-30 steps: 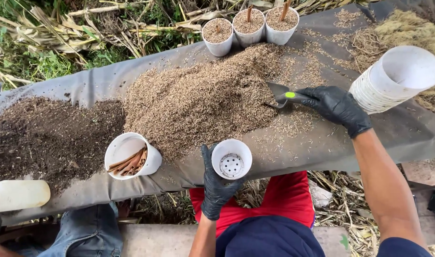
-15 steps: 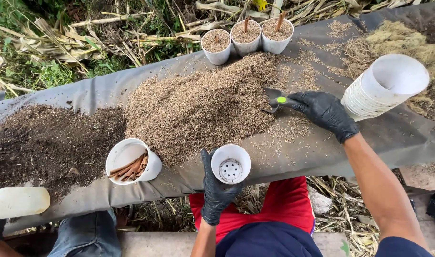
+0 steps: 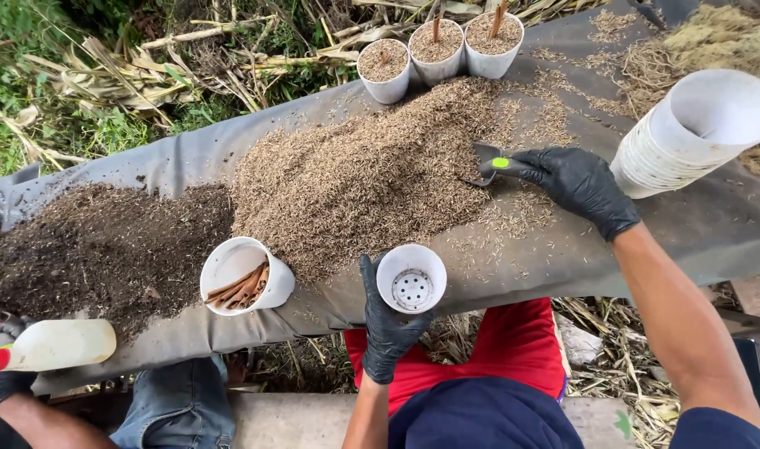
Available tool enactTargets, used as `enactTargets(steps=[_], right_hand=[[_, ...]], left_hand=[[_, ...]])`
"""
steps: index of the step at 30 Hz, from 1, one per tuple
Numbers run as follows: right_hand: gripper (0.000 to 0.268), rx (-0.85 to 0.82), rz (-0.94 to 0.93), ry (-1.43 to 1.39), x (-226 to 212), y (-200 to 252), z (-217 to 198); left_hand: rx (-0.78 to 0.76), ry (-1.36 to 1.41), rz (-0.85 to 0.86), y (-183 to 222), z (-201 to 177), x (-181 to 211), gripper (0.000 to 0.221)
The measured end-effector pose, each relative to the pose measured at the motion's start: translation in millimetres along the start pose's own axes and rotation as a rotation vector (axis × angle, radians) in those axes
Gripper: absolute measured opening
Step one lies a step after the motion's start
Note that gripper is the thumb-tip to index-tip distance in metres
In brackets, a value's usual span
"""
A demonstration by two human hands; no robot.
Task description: A person is seen filling small plastic pots with a soil mixture using a hand trowel and then planting wooden cuttings into the prepared pots at a potting station.
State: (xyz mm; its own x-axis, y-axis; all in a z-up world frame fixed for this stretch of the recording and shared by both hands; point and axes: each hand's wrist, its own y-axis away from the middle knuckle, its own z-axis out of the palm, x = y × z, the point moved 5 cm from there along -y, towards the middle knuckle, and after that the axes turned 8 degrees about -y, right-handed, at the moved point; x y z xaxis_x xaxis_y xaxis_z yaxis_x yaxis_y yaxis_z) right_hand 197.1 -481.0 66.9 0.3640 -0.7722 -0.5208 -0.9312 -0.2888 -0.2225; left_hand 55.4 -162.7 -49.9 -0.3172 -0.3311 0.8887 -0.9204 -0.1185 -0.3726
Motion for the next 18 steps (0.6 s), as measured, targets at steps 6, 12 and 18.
enactTargets(steps=[6,12,18], right_hand=[[0.029,0.02,0.088,-0.208,30.9,15.2,11.3],[0.03,0.059,0.115,-0.292,43.8,36.6,-0.7],[0.044,-0.049,-0.092,-0.126,29.1,45.5,-30.2]], left_hand=[[-0.019,0.091,-0.012,3.9,-1.5,-10.7,0.142],[0.013,0.063,0.029,-12.4,3.0,11.0,0.139],[0.001,-0.359,0.216,-38.5,17.0,42.2,0.123]])
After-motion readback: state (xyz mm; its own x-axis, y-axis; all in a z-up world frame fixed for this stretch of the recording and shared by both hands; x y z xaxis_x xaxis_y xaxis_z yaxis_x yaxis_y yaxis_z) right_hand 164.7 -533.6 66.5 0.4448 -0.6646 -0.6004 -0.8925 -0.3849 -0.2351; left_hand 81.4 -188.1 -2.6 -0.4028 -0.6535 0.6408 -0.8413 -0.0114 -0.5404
